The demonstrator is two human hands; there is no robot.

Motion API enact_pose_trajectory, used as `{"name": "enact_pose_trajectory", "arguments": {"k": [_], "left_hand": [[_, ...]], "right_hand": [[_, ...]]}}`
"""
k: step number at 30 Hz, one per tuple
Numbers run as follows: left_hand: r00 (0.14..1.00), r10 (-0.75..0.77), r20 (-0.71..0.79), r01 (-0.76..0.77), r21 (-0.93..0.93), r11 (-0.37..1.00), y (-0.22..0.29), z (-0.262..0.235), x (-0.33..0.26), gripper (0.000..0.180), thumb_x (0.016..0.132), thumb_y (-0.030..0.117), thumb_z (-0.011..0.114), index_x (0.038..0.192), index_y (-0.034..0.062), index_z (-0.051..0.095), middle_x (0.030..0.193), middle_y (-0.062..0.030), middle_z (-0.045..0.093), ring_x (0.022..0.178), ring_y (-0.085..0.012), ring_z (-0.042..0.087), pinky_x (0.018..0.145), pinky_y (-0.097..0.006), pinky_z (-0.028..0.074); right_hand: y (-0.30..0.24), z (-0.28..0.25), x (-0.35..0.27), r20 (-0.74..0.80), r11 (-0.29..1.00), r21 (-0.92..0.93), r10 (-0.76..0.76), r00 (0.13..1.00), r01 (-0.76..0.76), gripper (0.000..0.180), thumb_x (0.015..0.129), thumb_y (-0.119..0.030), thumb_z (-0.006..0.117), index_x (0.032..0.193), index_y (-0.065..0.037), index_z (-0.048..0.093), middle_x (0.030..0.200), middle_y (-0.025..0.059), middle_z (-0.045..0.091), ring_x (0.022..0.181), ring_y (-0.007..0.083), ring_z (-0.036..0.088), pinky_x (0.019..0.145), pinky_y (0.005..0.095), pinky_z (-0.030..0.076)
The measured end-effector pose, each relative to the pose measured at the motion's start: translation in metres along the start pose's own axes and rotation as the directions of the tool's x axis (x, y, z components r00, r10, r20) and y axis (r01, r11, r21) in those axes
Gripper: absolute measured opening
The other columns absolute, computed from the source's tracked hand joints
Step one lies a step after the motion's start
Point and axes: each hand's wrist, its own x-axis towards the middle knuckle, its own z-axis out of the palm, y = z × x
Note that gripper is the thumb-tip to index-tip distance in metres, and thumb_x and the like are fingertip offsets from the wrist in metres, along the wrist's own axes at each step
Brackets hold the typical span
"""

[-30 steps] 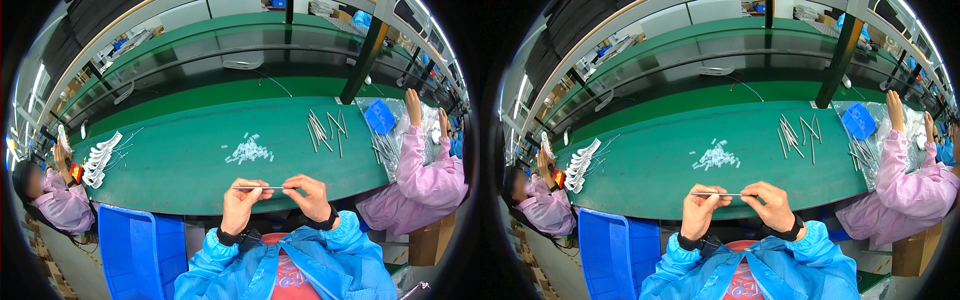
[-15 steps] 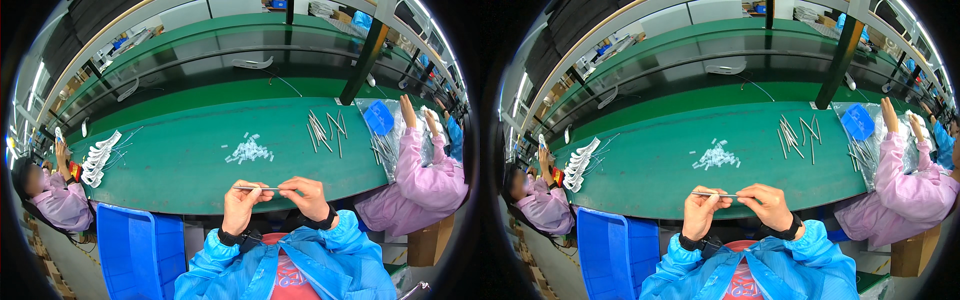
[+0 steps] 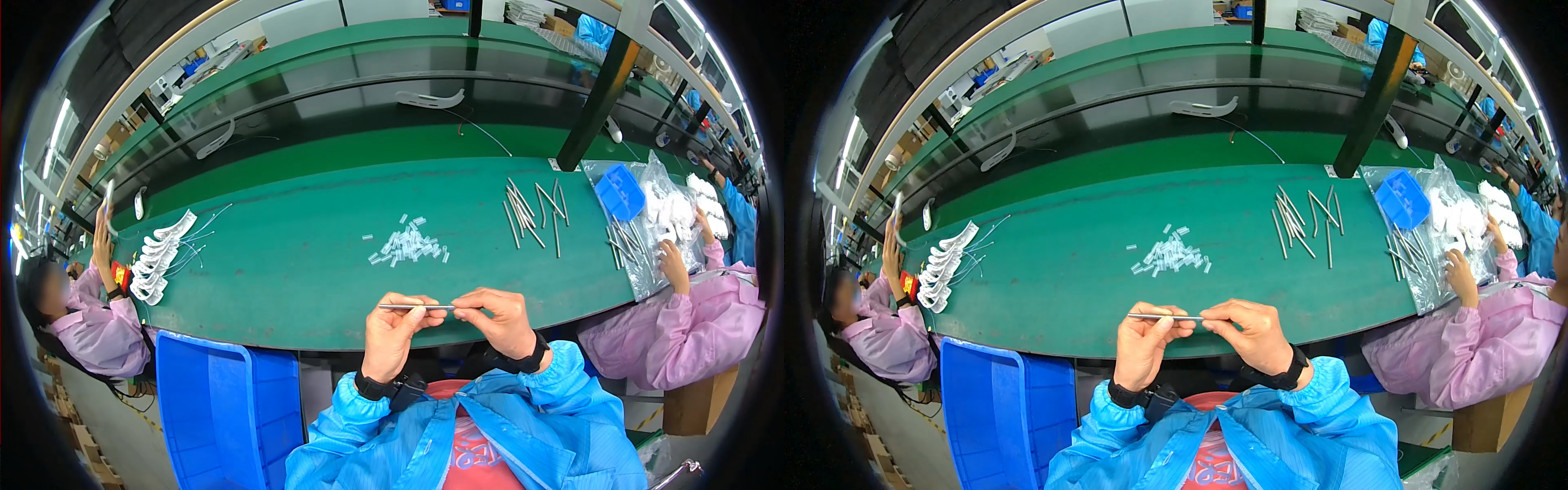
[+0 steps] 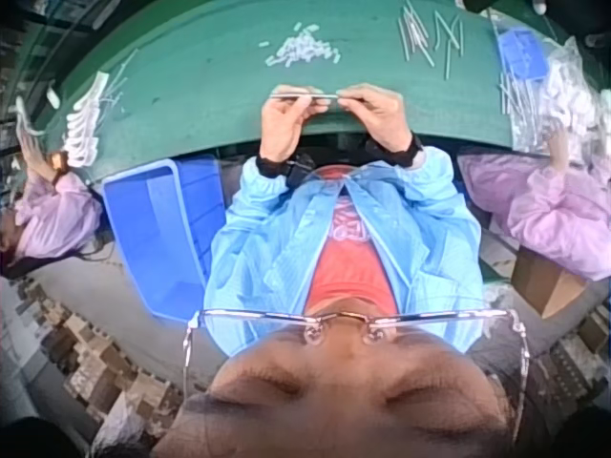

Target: Assembling small metal rods and plastic caps on an industrial production line.

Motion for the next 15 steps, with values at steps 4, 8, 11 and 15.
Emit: {"name": "enact_pose_trajectory", "arguments": {"k": [4, 8, 11, 15], "left_hand": [[1.000, 0.004, -0.011, -0.004, 0.010, 1.000, 0.000, -0.004, 0.001, 0.006, 0.095, 0.003, 0.056, 0.101, 0.0023, 0.056, 0.106, -0.0173, 0.063, 0.096, -0.0266, 0.067, 0.082, -0.037, 0.058], [0.998, -0.018, -0.060, 0.016, -0.024, 1.000, 0.008, -0.014, 0.003, 0.007, 0.097, 0.009, 0.055, 0.102, 0.0041, 0.055, 0.107, -0.0163, 0.063, 0.099, -0.0267, 0.065, 0.082, -0.038, 0.056], [0.996, -0.039, -0.075, 0.036, -0.044, 0.998, 0.011, -0.018, 0.003, 0.008, 0.098, 0.012, 0.054, 0.102, 0.0054, 0.054, 0.106, -0.0146, 0.063, 0.097, -0.0272, 0.065, 0.082, -0.038, 0.056], [0.992, -0.103, -0.066, 0.096, -0.104, 0.990, 0.013, -0.018, 0.002, 0.007, 0.098, 0.011, 0.053, 0.102, 0.0057, 0.054, 0.105, -0.0128, 0.062, 0.098, -0.0275, 0.065, 0.082, -0.038, 0.055]], "right_hand": [[-0.002, 0.003, 0.005, 0.053, 1.000, -0.030, -0.005, 0.999, 0.007, 0.013, 0.083, -0.007, 0.071, 0.094, -0.001, 0.071, 0.086, 0.0124, 0.070, 0.076, 0.0238, 0.069, 0.066, 0.0309, 0.052], [0.007, -0.010, 0.032, 0.127, 0.989, -0.143, -0.021, 0.992, 0.039, 0.013, 0.085, -0.009, 0.068, 0.096, -0.002, 0.070, 0.089, 0.0131, 0.069, 0.079, 0.0266, 0.067, 0.068, 0.0342, 0.052], [0.040, -0.014, 0.057, 0.204, 0.889, -0.409, -0.129, 0.971, 0.204, 0.015, 0.081, -0.005, 0.066, 0.096, -0.004, 0.068, 0.091, 0.0111, 0.065, 0.085, 0.0313, 0.063, 0.072, 0.0389, 0.052], [0.060, -0.008, 0.076, 0.381, 0.764, -0.554, -0.119, 0.917, 0.330, 0.017, 0.079, -0.004, 0.065, 0.096, -0.006, 0.068, 0.089, 0.0103, 0.062, 0.089, 0.0291, 0.061, 0.074, 0.0389, 0.051]]}}
